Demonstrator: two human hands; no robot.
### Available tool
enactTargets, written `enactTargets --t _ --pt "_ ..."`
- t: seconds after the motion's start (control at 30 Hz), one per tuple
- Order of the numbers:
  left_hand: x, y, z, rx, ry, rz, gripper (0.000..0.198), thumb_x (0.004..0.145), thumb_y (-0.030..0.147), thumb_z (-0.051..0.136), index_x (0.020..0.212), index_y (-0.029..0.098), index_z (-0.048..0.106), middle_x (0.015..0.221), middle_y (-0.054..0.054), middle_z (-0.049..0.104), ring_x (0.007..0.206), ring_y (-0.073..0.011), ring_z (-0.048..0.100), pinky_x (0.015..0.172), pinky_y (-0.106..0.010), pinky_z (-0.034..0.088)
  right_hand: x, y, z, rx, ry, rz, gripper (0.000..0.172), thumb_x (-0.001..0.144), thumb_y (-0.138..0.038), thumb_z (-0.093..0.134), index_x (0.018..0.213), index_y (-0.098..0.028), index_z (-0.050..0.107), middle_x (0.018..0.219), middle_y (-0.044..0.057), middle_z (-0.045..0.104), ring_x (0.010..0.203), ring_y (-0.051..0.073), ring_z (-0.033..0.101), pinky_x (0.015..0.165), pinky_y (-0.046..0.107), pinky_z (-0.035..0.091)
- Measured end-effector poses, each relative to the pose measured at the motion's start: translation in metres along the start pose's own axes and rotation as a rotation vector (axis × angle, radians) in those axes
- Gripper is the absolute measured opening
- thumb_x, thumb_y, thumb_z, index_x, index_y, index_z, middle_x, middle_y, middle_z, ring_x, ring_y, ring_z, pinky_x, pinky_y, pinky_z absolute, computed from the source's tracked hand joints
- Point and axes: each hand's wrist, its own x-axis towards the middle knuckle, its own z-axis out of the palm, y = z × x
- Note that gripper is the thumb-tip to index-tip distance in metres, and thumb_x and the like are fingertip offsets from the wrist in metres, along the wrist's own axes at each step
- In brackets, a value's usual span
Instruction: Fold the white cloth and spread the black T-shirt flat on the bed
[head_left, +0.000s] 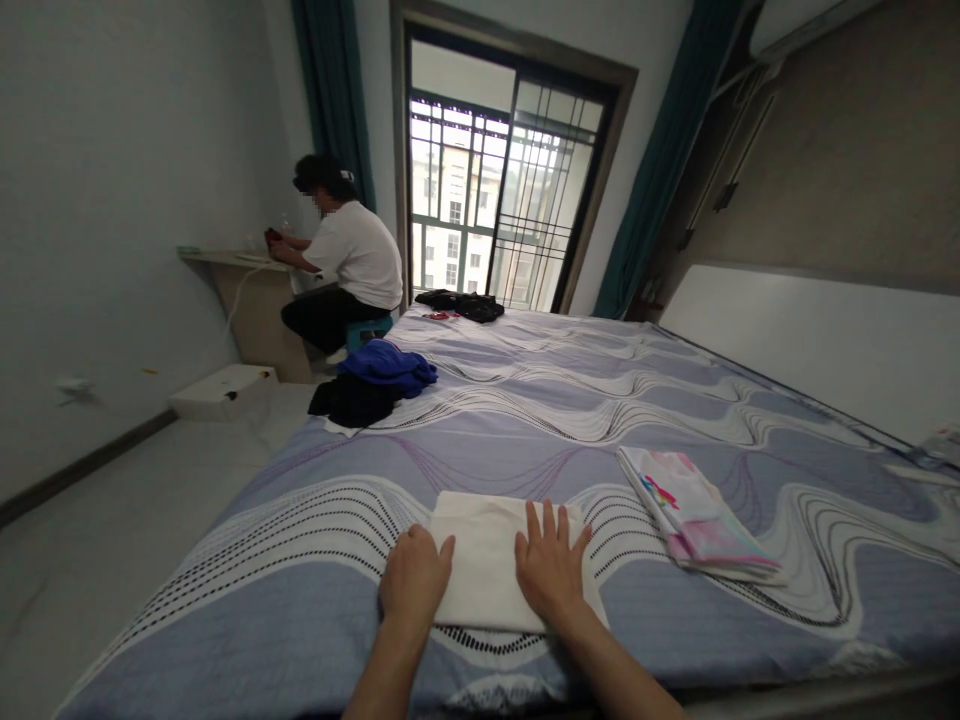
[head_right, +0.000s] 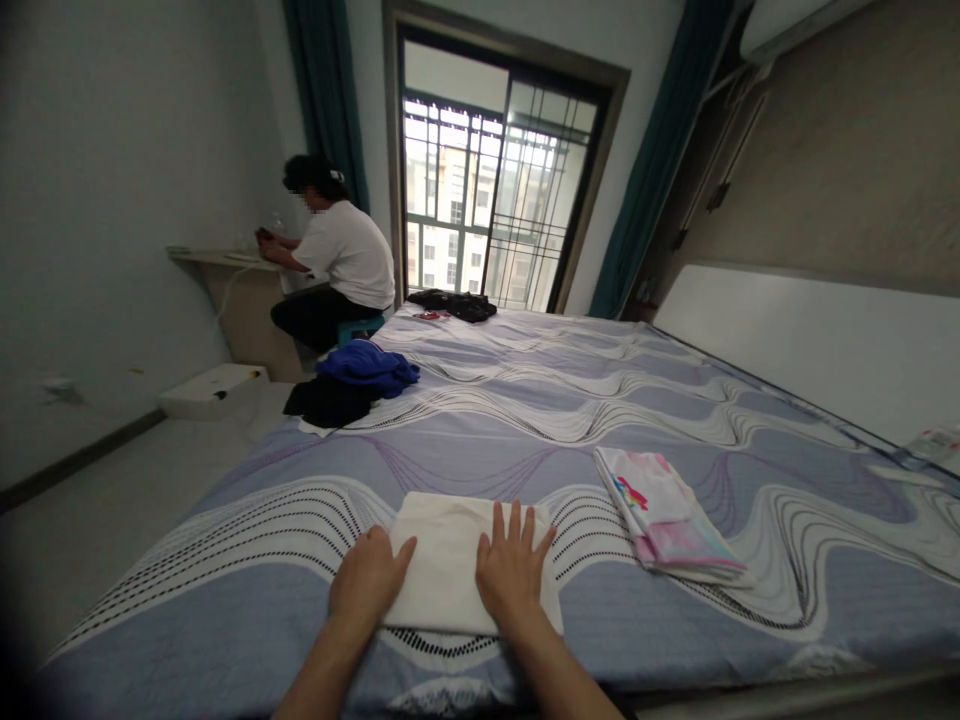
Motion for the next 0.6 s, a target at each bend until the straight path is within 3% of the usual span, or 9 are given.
enactTargets --t 0.07,0.17,0.27,0.33,0.37,0.43,0.53,0.6 --pt "0.004 -0.011 0.0 -0.098 -0.053 0.038 0.038 0.085 0.038 0.047 0.095 0.005 0.063 0.101 -0.025 0.066 0.1 -0.0349 0.062 0.087 -0.043 0.044 0.012 -0.004 -0.005 0.079 -0.027 -0.076 0.057 0.09 -0.027 0.04 0.146 -0.014 0.04 0.154 0.017 0.033 0.145 0.038 0.015 0.107 0.069 -0.014" --pt "0.009 -0.021 0.0 -0.223 -0.09 0.078 0.023 0.079 0.032 0.052 0.084 0.012 0.063 0.096 -0.02 0.069 0.095 -0.032 0.065 0.085 -0.041 0.046 0.045 -0.017 -0.015 0.409 -0.249 -0.268 0.07 0.083 -0.033 0.054 0.147 -0.014 0.035 0.149 0.018 0.042 0.141 0.036 0.026 0.109 0.067 -0.011" --pt "0.009 -0.02 -0.004 -0.441 -0.133 0.147 0.014 0.079 0.029 0.05 0.084 0.019 0.058 0.088 -0.007 0.072 0.084 -0.0217 0.068 0.076 -0.031 0.05 0.086 -0.033 -0.023 0.662 -0.475 -0.377 0.085 0.065 -0.041 0.074 0.142 -0.019 0.044 0.137 0.013 0.056 0.127 0.033 0.046 0.113 0.057 0.019" --pt "0.007 -0.016 -0.007 -0.776 -0.182 0.215 0.01 0.078 0.03 0.052 0.082 0.021 0.053 0.091 -0.003 0.072 0.081 -0.0184 0.069 0.072 -0.027 0.051 0.107 -0.041 -0.027 0.721 -0.589 -0.409 0.066 0.058 -0.041 0.079 0.119 -0.018 0.065 0.113 0.009 0.069 0.105 0.029 0.061 0.097 0.044 0.044" --pt "0.006 -0.015 -0.009 -0.97 -0.211 0.242 0.011 0.076 0.031 0.055 0.078 0.022 0.05 0.097 -0.003 0.072 0.082 -0.0184 0.069 0.072 -0.028 0.052 0.114 -0.044 -0.029 0.75 -0.651 -0.422 0.053 0.056 -0.041 0.079 0.103 -0.016 0.071 0.098 0.006 0.072 0.091 0.026 0.064 0.084 0.038 0.05" --pt "0.003 -0.012 -0.015 -1.281 -0.274 0.258 0.023 0.071 0.032 0.064 0.071 0.022 0.043 0.115 -0.005 0.069 0.086 -0.0205 0.069 0.072 -0.03 0.054 0.12 -0.045 -0.036 0.817 -0.744 -0.443 0.039 0.055 -0.043 0.08 0.079 -0.014 0.072 0.074 0.002 0.07 0.069 0.02 0.063 0.064 0.03 0.051" --pt "-0.002 -0.011 -0.025 -1.463 -0.303 0.216 0.036 0.068 0.041 0.073 0.072 0.022 0.044 0.133 -0.008 0.061 0.094 -0.0253 0.069 0.075 -0.035 0.056 0.114 -0.035 -0.053 0.944 -0.719 -0.447 0.043 0.058 -0.05 0.078 0.079 -0.014 0.071 0.069 -0.001 0.065 0.062 0.014 0.058 0.057 0.025 0.047" --pt "-0.006 -0.012 -0.03 -1.576 -0.281 0.234 0.046 0.067 0.057 0.072 0.091 0.024 0.053 0.141 -0.01 0.054 0.105 -0.0304 0.065 0.082 -0.041 0.057 0.104 -0.023 -0.069 1.021 -0.625 -0.433 0.044 0.063 -0.053 0.076 0.084 -0.015 0.07 0.07 -0.002 0.065 0.064 0.013 0.057 0.06 0.024 0.047"
